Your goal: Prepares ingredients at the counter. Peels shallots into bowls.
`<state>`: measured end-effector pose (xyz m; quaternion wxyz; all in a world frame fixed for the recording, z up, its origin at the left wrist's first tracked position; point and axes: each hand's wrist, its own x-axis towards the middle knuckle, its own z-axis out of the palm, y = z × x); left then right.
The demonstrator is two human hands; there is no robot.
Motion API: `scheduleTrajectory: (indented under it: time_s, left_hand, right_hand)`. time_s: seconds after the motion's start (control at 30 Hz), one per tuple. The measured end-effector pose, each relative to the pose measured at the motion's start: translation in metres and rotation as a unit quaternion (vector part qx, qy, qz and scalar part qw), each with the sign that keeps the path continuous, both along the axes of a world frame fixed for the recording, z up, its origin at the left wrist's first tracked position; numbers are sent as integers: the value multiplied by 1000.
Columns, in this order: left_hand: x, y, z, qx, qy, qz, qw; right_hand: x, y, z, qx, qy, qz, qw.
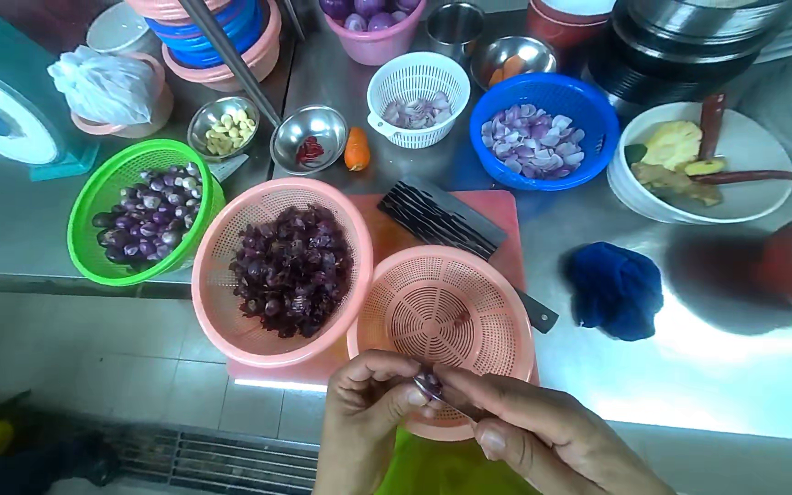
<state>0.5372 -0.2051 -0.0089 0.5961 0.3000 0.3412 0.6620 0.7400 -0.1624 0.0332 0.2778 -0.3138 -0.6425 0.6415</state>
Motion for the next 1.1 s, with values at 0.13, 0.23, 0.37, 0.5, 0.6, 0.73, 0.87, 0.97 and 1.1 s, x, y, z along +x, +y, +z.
scheduleTrajectory:
  time_s: [0.13,0.23,0.37,0.5,0.6,0.73,0.87,0.97,1.1]
  left_hand:
    - [0,1,1,12,22,2,1000]
    - [1,2,0,18,26,6,999]
    - [9,2,6,-48,15,32,998]
    - [22,-2,23,-130,82,95,984]
    - [26,-8,27,-113,127,86,982]
    - [24,-6,20,-104,100,68,987]
    - [19,-6,15,-78,66,70,992]
    - [18,-7,13,-43,78,71,994]
    - [15,-13,9,-36,93,81,992]
  right_hand:
    - [-1,-2,3,17,-27,-5,999]
    - [-2,-4,3,4,-20,-25,999]
    - [-6,-10,-2,-21,10,-69,997]
    - [-11,-16,-8,30,-31,-124,991]
    - [-15,-19,-9,42,-35,-145,988]
    - [-18,-23,-7,34,-17,-128,991]
    - [-17,-23,-2,-31,26,-119,992]
    - [-15,-22,0,-64,35,-123,990]
    - [-11,-14,2,-79,7,-161,984]
